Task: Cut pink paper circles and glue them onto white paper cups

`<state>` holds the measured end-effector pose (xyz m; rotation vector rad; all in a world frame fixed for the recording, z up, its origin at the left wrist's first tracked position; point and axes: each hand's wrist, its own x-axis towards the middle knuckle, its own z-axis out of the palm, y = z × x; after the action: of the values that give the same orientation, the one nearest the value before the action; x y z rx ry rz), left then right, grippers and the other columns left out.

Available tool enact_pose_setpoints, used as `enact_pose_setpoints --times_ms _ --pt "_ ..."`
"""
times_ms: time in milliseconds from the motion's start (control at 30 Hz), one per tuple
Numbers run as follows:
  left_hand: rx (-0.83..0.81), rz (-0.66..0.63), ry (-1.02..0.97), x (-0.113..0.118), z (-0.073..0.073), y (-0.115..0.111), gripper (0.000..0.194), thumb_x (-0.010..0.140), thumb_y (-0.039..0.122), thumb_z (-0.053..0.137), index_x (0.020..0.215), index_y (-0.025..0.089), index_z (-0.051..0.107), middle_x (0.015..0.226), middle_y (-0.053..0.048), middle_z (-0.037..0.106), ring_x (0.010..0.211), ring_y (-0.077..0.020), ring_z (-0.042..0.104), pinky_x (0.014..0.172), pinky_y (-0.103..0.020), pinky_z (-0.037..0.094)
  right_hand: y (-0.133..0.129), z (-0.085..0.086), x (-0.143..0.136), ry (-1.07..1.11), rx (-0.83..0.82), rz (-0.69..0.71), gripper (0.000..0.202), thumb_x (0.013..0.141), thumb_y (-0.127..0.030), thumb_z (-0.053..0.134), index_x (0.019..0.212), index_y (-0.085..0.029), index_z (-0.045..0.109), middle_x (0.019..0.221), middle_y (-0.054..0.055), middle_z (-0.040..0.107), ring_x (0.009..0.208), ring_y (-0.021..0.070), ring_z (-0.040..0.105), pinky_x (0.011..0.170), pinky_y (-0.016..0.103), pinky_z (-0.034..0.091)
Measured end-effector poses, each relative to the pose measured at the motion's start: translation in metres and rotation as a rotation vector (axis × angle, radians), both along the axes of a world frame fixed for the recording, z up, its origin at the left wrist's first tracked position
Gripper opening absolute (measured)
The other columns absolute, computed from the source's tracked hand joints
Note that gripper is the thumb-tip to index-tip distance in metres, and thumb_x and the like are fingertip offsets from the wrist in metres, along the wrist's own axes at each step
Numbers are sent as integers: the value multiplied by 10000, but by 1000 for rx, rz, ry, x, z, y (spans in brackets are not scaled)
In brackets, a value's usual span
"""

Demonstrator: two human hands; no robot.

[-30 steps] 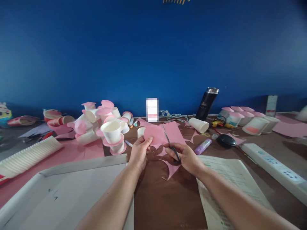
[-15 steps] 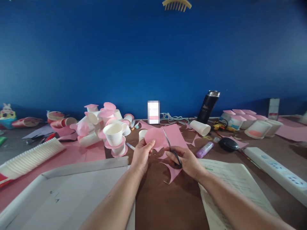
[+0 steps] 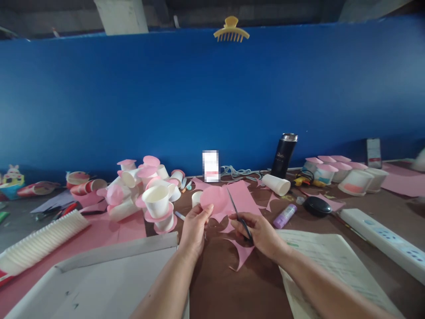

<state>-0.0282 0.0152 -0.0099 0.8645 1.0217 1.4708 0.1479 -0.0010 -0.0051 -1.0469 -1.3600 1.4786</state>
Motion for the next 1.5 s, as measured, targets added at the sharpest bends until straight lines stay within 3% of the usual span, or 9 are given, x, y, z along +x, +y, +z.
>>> enact_pose_setpoints --times_ms 267,467,800,1167,1333,1500 --pt "39 13 -29 -2 2 -1 286 669 351 781 849 160 667 703 14 611 567 -61 472 573 -188 392 -2 6 -1 68 -5 27 453 695 -495 747 891 -102 639 476 -60 468 418 50 346 419 212 224" --pt "48 -93 -100 1 10 -6 385 656 339 784 979 162 673 837 -46 699 673 -138 614 629 -250 449 -4 8 0 70 -34 14 546 654 -539 759 956 -96 658 494 -47 500 430 57 378 437 213 251" --pt "-31 -47 -100 2 10 -4 348 566 319 830 844 165 687 796 -9 684 618 -72 566 582 -191 421 -10 21 1 40 -46 14 568 611 -583 760 928 -113 711 520 -40 506 467 61 409 461 211 300" --pt "-27 -82 -64 1 4 -3 339 631 346 804 888 162 680 830 -22 670 615 -75 540 572 -185 417 -9 18 3 61 -47 39 551 622 -549 772 948 -109 710 554 -34 518 495 70 437 489 227 322" --pt "-82 -89 -102 1 5 -3 350 579 357 832 807 158 657 686 15 618 521 -55 484 532 -190 399 -9 19 4 42 0 78 524 649 -537 760 947 -108 715 587 -23 528 518 76 445 499 231 322" --pt "-99 -71 -124 2 7 -3 344 564 323 843 804 150 668 713 5 630 505 -40 471 504 -175 381 -9 20 4 25 11 85 516 644 -543 757 922 -112 711 605 -20 532 533 82 440 501 235 316"
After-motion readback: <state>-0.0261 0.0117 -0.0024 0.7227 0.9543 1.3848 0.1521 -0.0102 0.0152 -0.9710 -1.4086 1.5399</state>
